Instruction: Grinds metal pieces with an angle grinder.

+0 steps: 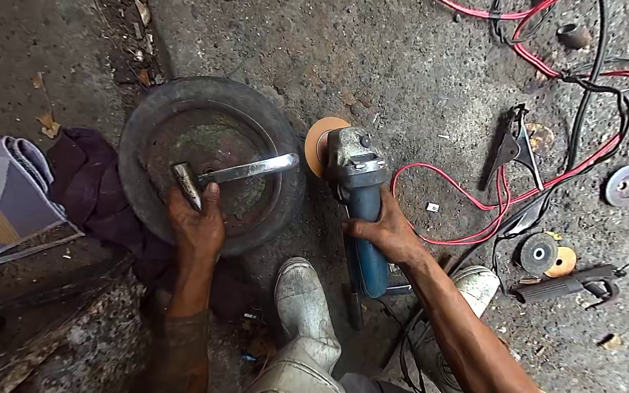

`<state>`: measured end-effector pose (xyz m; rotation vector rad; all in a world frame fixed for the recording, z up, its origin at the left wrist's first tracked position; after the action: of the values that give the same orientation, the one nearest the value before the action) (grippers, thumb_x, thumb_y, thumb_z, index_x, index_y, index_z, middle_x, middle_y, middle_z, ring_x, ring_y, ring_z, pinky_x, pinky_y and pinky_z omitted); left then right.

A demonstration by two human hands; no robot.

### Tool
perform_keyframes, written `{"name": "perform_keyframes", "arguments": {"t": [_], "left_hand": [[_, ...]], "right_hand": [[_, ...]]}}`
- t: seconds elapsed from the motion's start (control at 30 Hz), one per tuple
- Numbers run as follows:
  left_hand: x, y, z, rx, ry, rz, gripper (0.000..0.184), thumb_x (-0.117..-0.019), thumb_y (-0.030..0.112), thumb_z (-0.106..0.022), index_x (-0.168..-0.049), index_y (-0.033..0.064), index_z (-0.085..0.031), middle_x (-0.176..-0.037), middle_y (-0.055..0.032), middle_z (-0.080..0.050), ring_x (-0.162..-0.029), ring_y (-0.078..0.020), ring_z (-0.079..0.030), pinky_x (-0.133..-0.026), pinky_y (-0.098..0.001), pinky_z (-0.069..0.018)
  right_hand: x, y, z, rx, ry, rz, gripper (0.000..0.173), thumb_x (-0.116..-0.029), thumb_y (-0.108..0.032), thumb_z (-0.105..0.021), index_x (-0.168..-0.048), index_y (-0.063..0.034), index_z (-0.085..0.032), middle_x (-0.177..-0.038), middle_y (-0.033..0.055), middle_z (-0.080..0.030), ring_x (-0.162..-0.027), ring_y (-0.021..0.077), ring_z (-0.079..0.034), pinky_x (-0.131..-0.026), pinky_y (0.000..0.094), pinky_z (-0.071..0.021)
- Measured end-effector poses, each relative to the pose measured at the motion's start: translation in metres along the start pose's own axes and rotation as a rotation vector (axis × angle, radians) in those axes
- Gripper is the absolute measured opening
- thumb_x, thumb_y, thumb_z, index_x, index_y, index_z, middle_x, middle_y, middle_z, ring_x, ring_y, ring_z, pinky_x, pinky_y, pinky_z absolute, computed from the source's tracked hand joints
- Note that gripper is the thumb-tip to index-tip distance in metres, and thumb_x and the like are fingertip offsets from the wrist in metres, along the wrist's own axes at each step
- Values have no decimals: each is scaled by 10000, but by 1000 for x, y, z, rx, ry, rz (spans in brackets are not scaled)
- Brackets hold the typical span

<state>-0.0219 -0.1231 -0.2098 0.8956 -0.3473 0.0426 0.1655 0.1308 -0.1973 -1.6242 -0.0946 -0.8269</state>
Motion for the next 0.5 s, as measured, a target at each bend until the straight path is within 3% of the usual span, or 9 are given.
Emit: {"name": "perform_keyframes", "arguments": {"t": [0.13,0.5], "left_hand": [[-3,-2,-1,-118,58,18,509,-1040,384,-594,-1414,87,-416,-983,-108,-573,-669,-188,-599,-638,-424,-562],[-3,0,-3,-137,72,36,505,-1030,355,-612,-1414,94,-416,-1025,-111,-572,-696,-187,-589,-645,-416,-543]], "right_hand": [[-5,6,-6,-18,-14,-15,695,-658,-172,-834,-1270,-110,-510,-956,53,-691,-805,154,-717,-689,328,-631],[-8,11,-9,38,-21,-52,707,-646,-199,-838,-1261,-115,-500,-946,38,-686,-802,134,-712,-686,312,-623]]}}
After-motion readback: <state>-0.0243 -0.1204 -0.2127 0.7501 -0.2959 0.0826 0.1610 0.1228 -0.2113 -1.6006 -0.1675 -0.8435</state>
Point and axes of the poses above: each hand's wrist, its own x-axis away from the middle knuckle, its own z-axis out of the back of the hand, y = z × x, the point moved 4 cm from there along -x, towards the middle knuckle
